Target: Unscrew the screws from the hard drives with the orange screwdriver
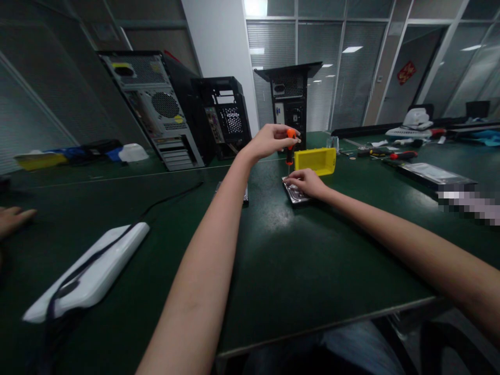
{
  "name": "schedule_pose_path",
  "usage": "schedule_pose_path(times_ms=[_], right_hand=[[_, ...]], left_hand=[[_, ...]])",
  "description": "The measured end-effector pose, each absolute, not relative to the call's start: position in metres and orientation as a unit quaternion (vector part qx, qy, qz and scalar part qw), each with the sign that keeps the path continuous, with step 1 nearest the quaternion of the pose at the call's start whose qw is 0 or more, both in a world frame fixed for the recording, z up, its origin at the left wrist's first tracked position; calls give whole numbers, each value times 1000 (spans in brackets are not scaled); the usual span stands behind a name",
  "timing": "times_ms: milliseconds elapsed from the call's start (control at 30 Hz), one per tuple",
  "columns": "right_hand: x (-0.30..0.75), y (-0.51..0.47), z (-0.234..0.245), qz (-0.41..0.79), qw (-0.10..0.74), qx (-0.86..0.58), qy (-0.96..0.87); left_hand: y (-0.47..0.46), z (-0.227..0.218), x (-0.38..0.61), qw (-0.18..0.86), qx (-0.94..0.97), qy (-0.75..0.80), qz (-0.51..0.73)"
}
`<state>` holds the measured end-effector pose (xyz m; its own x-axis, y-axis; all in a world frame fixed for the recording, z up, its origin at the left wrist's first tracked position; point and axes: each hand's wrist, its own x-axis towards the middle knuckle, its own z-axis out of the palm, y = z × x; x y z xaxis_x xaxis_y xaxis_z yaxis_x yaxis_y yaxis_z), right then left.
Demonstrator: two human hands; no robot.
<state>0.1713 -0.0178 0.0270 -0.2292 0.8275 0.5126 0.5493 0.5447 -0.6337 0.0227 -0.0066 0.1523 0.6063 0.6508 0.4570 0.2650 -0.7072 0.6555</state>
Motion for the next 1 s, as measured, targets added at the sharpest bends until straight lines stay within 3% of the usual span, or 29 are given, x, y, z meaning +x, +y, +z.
schedule_pose_path(times_ms=[333, 1000], right_hand=[[170, -16, 25, 153, 441, -446, -764], [171, -10, 23, 149, 433, -453, -765]], left_hand=[[-1, 152, 25, 221, 836, 292, 409], [-3, 150, 28, 191, 859, 284, 381]])
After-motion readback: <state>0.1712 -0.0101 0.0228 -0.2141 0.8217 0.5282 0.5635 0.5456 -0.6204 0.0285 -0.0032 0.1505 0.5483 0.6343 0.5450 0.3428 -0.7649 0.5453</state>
